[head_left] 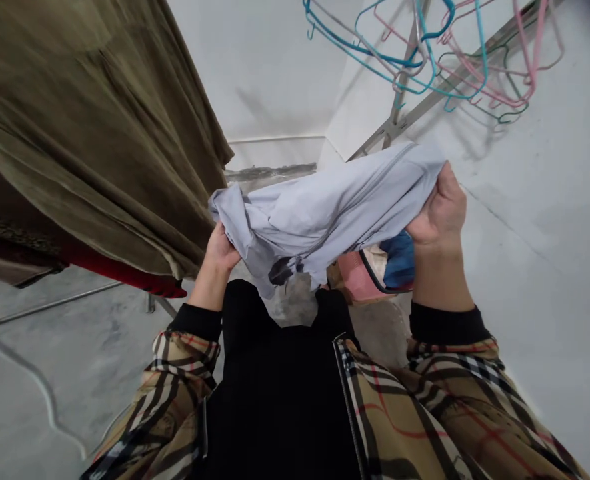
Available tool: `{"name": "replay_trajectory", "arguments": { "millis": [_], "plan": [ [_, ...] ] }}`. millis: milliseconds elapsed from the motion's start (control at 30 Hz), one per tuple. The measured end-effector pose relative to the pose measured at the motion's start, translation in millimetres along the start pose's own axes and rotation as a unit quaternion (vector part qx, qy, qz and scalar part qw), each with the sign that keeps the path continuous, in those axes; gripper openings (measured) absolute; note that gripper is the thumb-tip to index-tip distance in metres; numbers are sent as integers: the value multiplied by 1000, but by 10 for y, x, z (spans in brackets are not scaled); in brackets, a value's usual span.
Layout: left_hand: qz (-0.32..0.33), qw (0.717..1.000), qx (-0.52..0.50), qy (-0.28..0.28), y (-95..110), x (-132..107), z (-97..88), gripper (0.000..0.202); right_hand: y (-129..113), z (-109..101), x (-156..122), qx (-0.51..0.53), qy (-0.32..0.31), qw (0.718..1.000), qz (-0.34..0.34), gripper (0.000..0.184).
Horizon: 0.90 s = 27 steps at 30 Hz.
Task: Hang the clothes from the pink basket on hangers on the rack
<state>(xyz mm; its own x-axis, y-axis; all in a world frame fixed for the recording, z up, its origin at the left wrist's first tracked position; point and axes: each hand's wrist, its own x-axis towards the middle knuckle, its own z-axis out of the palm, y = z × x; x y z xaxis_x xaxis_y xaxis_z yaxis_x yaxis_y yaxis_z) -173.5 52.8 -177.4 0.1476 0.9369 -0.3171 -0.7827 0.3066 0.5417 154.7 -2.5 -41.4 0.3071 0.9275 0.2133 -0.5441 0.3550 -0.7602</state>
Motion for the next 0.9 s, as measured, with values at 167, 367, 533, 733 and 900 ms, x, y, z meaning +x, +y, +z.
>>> {"name": "replay_trajectory", "arguments": {
  "millis": [167, 367, 533, 733, 900],
  "plan": [
    [-55, 996, 33, -67, 47, -84, 280, 39, 134, -266, 35, -121, 18, 992, -13, 12],
    [-144, 982, 80, -91, -79, -352, 862, 36, 728, -353, -311, -409, -71, 907, 61, 78],
    [-173, 972, 98, -122, -292, -401, 1104, 26, 1279, 54, -810, -352, -260, 889, 132, 75],
    [-36, 971, 165, -170, -317, -323, 605, 44, 1373, 128, -908, -209, -89, 939, 259, 47],
    [-26, 904, 374, -208, -410, -281, -96, 92, 1156, -124, -772, -113, 43, 959, 256, 34]
  ]
}}
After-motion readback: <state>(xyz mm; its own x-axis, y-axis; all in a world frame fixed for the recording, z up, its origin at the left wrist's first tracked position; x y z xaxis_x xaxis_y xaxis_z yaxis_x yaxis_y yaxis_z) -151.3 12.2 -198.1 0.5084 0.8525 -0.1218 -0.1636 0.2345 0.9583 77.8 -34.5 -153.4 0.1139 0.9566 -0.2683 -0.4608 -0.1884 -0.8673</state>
